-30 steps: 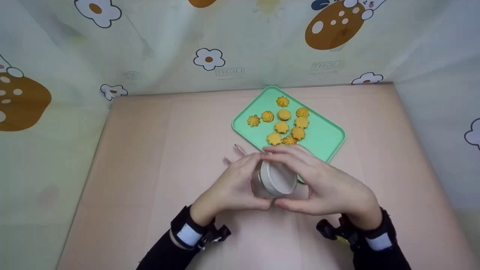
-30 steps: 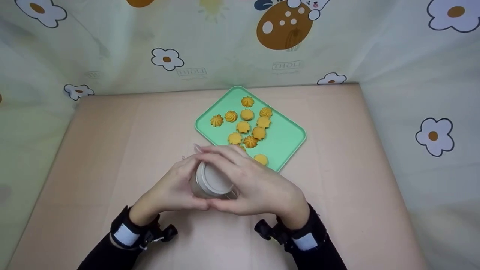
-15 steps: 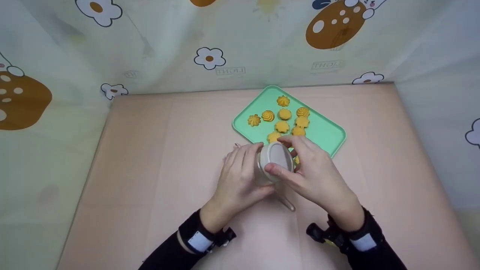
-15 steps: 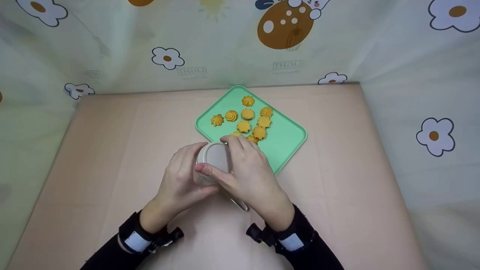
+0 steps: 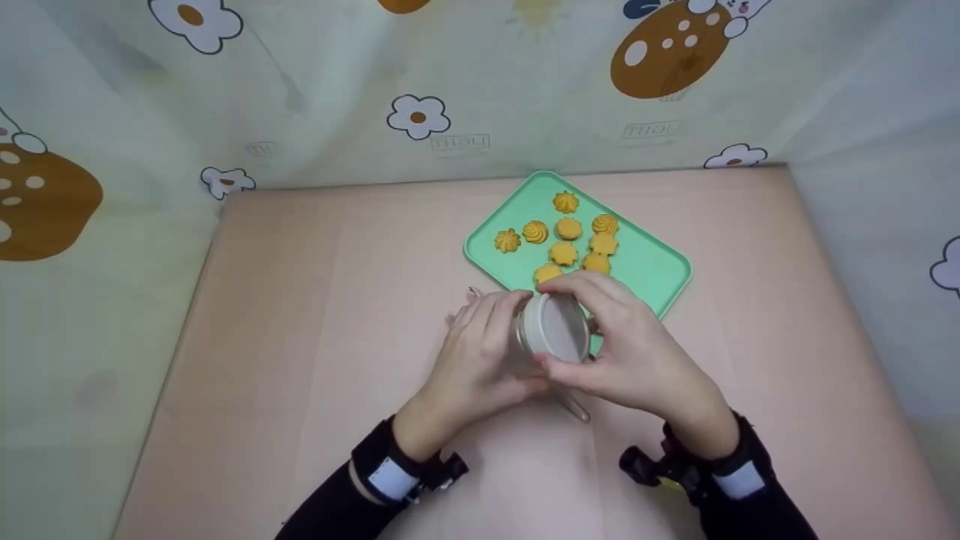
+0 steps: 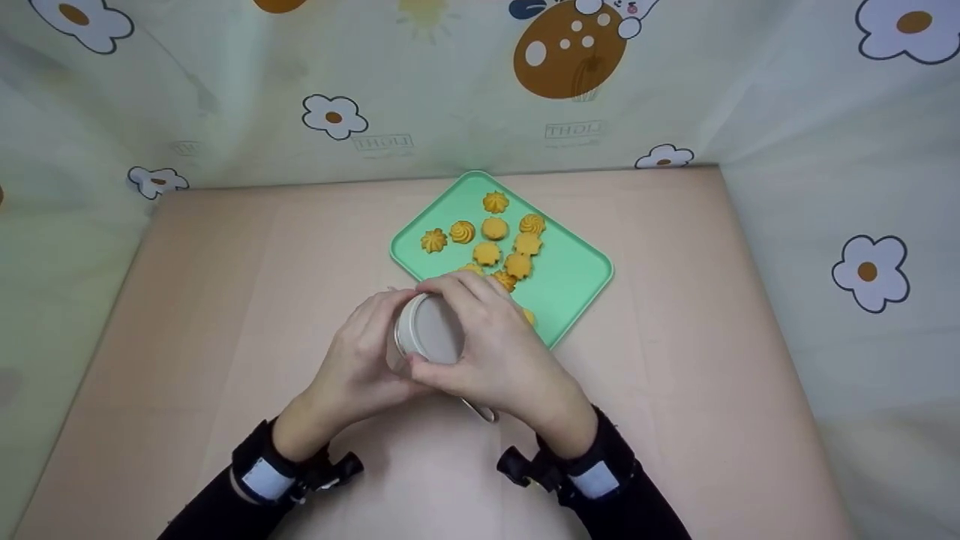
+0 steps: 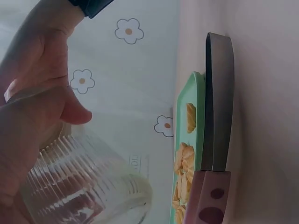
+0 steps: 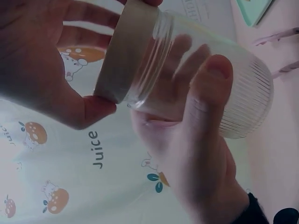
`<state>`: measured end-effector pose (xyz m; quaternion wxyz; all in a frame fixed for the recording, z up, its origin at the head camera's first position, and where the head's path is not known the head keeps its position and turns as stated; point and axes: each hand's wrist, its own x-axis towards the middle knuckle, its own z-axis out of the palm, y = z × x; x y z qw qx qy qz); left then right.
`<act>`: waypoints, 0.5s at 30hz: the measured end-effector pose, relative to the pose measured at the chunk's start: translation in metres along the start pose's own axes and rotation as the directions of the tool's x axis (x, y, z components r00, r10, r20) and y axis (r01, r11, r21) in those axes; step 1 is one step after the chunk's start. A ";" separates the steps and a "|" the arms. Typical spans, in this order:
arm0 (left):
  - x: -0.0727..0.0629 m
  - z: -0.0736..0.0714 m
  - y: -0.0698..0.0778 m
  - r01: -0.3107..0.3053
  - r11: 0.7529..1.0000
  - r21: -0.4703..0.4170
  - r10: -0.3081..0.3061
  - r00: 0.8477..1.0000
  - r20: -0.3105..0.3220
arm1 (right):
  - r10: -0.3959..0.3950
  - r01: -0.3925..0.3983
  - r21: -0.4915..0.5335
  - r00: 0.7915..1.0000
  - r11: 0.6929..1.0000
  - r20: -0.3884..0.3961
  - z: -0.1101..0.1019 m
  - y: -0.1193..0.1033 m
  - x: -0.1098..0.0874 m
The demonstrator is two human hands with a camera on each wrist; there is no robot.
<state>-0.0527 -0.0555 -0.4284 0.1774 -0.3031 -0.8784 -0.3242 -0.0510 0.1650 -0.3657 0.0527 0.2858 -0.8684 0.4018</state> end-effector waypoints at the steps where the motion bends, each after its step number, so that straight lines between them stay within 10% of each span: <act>1: 0.000 -0.001 -0.001 0.004 1.000 -0.021 -0.004 1.000 0.016 | -0.019 0.019 0.024 1.000 1.000 0.014 -0.001 0.001 0.000; 9: 0.002 -0.005 -0.005 0.059 0.987 -0.150 -0.043 0.993 0.110 | -0.158 0.138 0.196 0.983 0.971 0.093 -0.016 0.013 0.003; 15: 0.003 -0.002 -0.008 0.075 0.986 -0.149 -0.058 0.991 0.119 | -0.048 0.057 0.135 0.996 0.989 -0.074 -0.045 0.057 0.006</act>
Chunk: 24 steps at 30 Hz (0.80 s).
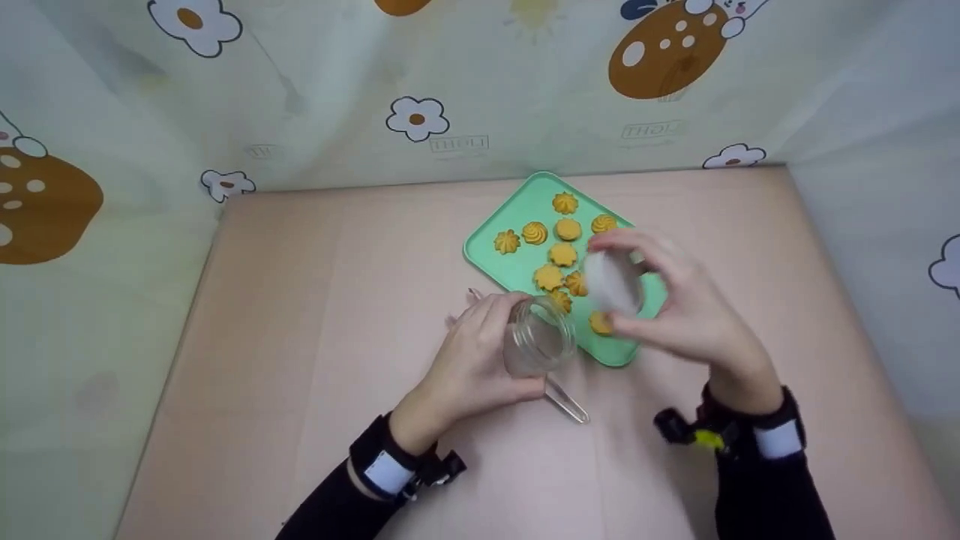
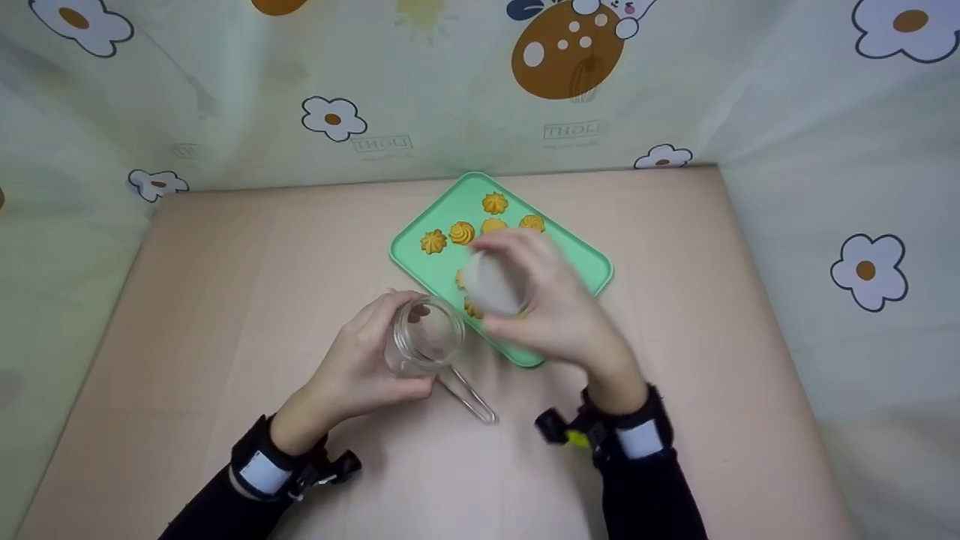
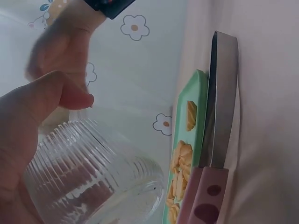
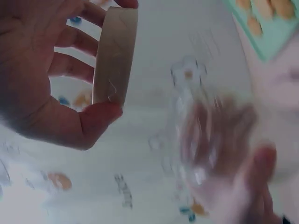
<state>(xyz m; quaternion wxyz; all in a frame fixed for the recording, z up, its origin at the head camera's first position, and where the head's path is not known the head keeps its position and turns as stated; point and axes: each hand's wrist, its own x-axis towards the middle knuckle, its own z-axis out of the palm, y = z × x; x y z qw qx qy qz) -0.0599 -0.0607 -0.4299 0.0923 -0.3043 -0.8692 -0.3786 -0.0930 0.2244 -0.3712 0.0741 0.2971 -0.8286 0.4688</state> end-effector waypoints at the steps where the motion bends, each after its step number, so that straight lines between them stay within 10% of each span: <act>1: 0.000 0.000 0.000 0.006 1.000 -0.001 -0.006 1.000 0.003 | 0.048 -0.050 -0.037 0.997 0.998 -0.053 -0.006 0.010 0.000; 4: 0.000 0.001 0.000 0.024 1.000 -0.004 -0.024 1.000 0.018 | 0.221 -0.257 -0.165 0.953 0.952 -0.209 -0.023 0.045 -0.002; 9: -0.001 0.002 0.001 0.040 0.999 -0.008 -0.040 0.999 0.031 | 0.429 -0.540 -0.271 0.821 0.797 -0.376 -0.040 0.105 -0.014; 17: -0.001 0.004 0.000 0.018 0.999 -0.036 -0.017 1.000 0.024 | 0.610 -0.743 -0.197 0.647 0.640 -0.457 -0.053 0.159 -0.042; 24: -0.001 0.003 0.000 0.022 0.999 -0.041 -0.021 0.999 0.033 | 0.608 -0.739 -0.214 0.656 0.639 -0.446 -0.050 0.175 -0.048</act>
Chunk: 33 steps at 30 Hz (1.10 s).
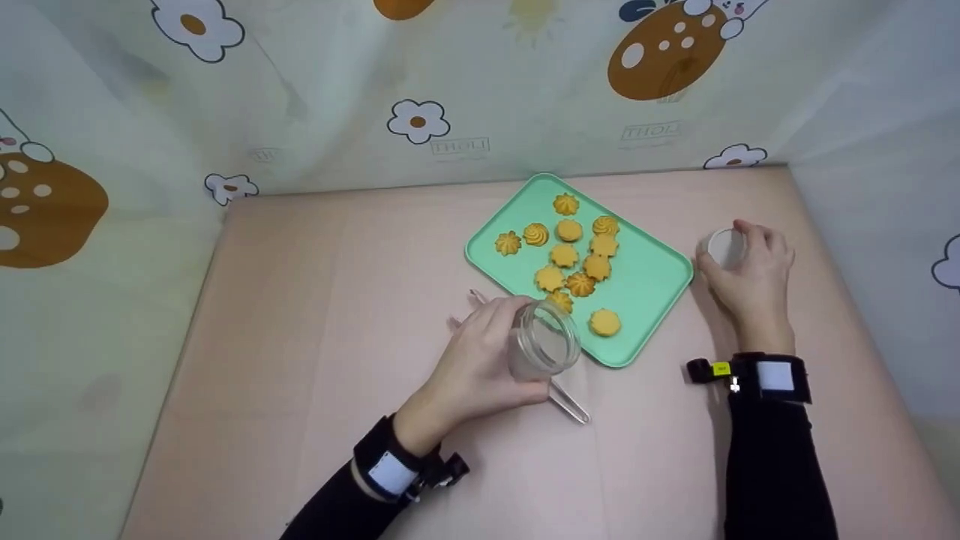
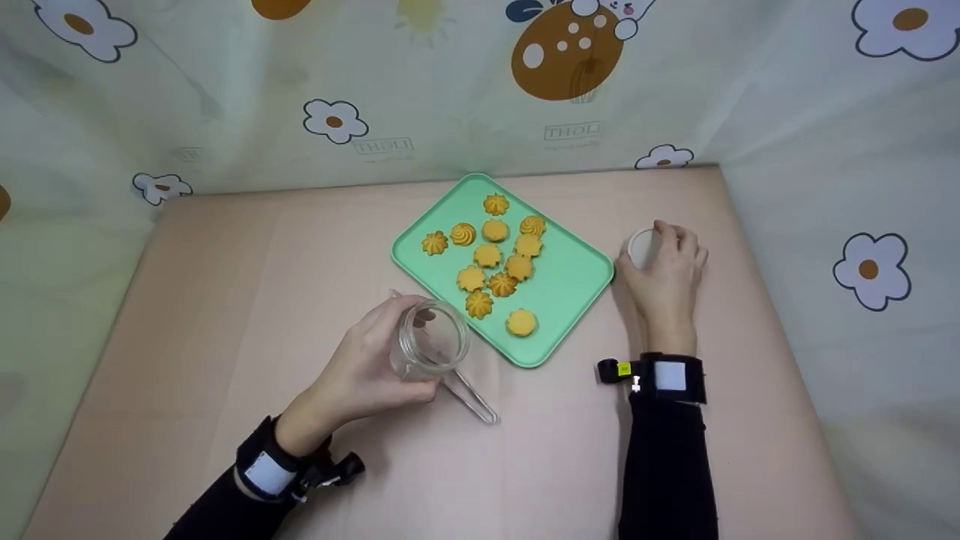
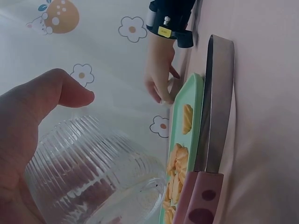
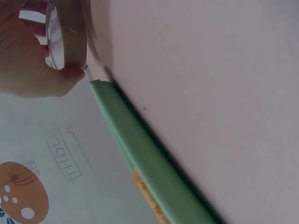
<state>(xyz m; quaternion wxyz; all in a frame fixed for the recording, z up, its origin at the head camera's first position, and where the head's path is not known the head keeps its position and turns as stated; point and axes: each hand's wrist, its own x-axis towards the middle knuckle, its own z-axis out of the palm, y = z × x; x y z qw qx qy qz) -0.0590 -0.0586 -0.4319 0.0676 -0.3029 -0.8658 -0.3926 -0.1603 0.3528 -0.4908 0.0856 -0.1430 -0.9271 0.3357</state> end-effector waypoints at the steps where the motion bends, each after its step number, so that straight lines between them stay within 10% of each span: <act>1: 0.000 0.000 0.000 0.001 1.000 0.002 -0.001 1.000 0.000 | -0.007 0.007 -0.009 1.000 1.000 0.003 0.001 0.001 0.000; 27: 0.003 -0.003 -0.001 0.002 1.000 0.014 -0.002 1.000 -0.013 | -0.012 0.012 0.017 1.000 1.000 -0.023 -0.004 -0.015 -0.004; 33: 0.005 -0.007 -0.008 -0.002 1.000 -0.001 0.002 0.998 -0.060 | -0.192 0.195 0.088 0.980 0.977 -0.043 -0.005 -0.059 -0.019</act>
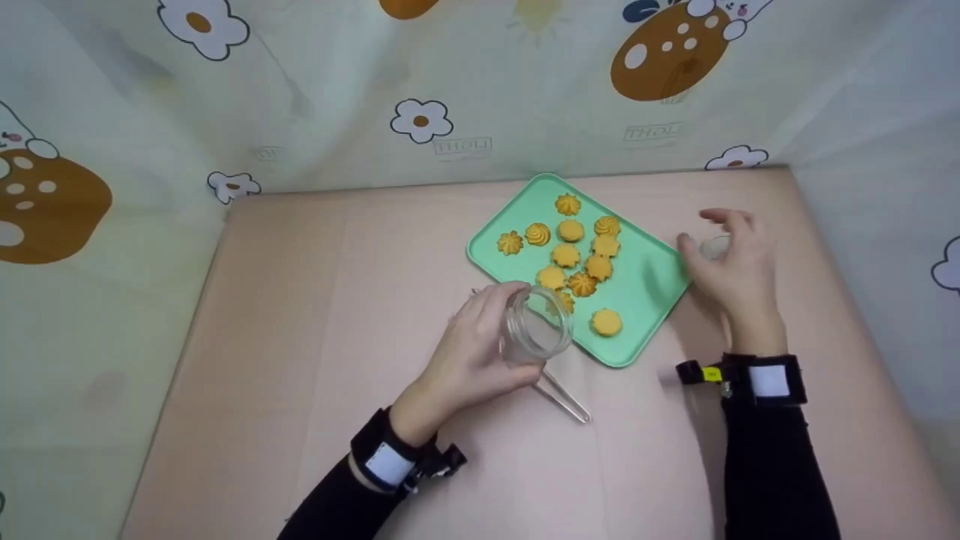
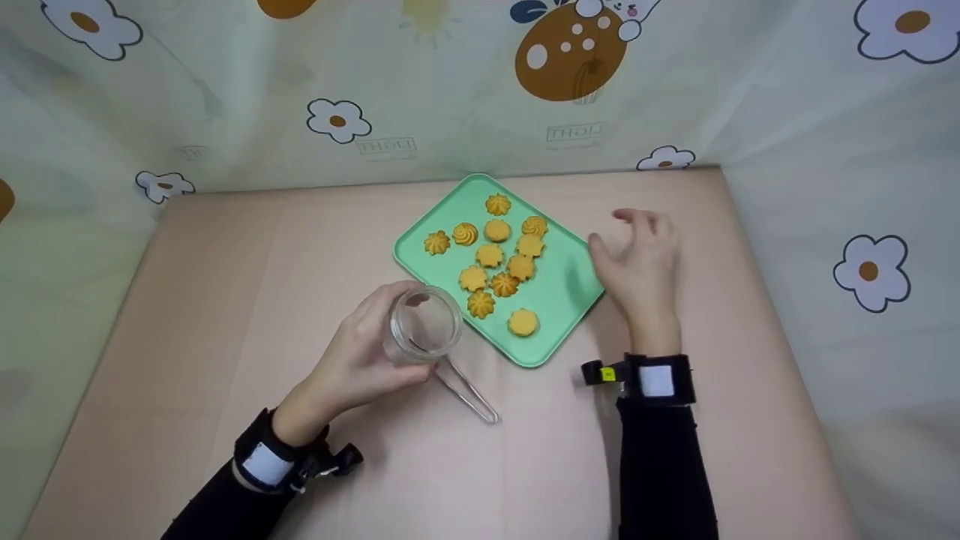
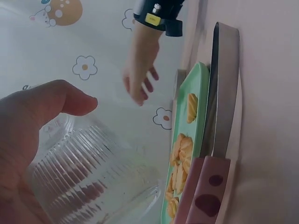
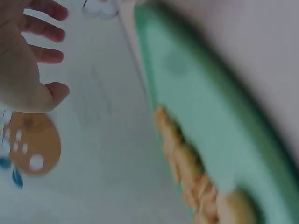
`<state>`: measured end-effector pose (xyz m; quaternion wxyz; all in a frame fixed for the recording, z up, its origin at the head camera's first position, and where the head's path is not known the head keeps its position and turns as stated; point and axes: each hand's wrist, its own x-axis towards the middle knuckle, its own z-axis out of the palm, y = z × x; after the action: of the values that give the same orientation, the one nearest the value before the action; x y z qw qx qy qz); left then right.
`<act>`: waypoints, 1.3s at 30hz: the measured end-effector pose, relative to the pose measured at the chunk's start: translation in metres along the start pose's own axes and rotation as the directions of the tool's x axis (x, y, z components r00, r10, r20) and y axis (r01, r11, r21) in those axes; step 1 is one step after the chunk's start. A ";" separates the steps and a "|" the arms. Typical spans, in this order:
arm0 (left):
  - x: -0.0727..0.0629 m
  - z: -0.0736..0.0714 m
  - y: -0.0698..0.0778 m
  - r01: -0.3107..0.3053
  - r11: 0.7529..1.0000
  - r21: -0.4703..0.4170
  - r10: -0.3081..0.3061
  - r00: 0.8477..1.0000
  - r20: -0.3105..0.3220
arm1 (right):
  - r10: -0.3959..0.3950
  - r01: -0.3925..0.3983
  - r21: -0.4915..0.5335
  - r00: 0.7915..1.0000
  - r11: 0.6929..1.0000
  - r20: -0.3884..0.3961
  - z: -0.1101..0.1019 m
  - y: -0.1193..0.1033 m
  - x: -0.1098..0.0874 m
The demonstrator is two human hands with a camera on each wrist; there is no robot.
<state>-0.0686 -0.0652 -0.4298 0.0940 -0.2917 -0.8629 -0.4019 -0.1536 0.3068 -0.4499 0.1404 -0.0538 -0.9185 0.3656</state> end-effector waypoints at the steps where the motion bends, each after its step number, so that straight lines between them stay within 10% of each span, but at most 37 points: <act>1: 0.000 -0.001 -0.001 -0.003 1.000 0.002 0.003 1.000 -0.014 | -0.053 0.053 0.011 0.998 0.999 0.019 0.003 -0.010 -0.002; 8: 0.003 -0.012 -0.011 -0.023 0.996 0.087 0.036 0.987 -0.154 | -0.286 0.282 0.055 0.921 0.958 0.265 0.038 -0.082 -0.035; 15: 0.005 -0.022 -0.019 0.038 0.997 0.065 -0.020 0.966 -0.257 | -0.432 0.475 0.068 0.719 0.877 0.544 0.078 -0.121 -0.079; 17: 0.005 -0.024 -0.021 0.056 0.997 0.057 -0.039 0.962 -0.270 | -0.434 0.496 0.058 0.690 0.866 0.579 0.086 -0.126 -0.089; 30: 0.008 -0.025 -0.025 0.114 0.993 -0.001 -0.109 0.947 -0.303 | -0.364 0.452 -0.057 0.782 0.890 0.505 0.111 -0.134 -0.118; 39: 0.006 -0.025 -0.023 0.183 0.981 -0.060 -0.192 0.931 -0.310 | -0.350 0.433 -0.043 0.780 0.901 0.518 0.119 -0.132 -0.122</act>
<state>-0.0887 -0.0934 -0.4259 0.1870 -0.1416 -0.8547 -0.4631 -0.0718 0.1085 -0.4686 -0.0333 0.2238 -0.9401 0.2549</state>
